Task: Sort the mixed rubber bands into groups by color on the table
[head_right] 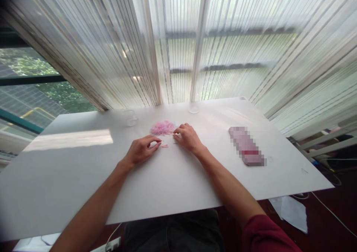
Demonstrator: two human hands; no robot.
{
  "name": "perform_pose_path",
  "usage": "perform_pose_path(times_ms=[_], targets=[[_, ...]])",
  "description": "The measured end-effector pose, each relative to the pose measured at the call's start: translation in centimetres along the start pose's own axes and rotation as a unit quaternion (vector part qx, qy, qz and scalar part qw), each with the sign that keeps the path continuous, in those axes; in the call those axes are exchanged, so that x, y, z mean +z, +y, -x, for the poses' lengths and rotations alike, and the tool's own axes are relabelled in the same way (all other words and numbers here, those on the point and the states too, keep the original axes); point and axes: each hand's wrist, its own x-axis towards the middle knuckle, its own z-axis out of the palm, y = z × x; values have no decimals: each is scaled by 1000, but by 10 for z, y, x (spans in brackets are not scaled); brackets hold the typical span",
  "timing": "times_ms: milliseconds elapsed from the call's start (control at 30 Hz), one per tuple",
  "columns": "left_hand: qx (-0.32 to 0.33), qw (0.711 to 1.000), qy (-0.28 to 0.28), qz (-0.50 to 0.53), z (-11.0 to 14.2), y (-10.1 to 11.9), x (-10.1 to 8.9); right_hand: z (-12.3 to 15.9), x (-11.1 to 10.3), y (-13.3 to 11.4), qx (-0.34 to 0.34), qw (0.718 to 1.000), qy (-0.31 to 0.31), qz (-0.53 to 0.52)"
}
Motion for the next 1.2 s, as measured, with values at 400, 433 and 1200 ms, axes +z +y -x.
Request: perform_pose_path(times_ms=[400, 433, 1200], targets=[[-11, 999, 30, 0, 0, 2, 2, -1, -1, -5, 8, 999, 37, -33], [-15, 999, 40, 5, 0, 2, 2, 0, -2, -8, 2, 998, 40, -45], [31, 995, 33, 85, 0, -4, -5, 8, -4, -37, -63, 987, 10, -149]])
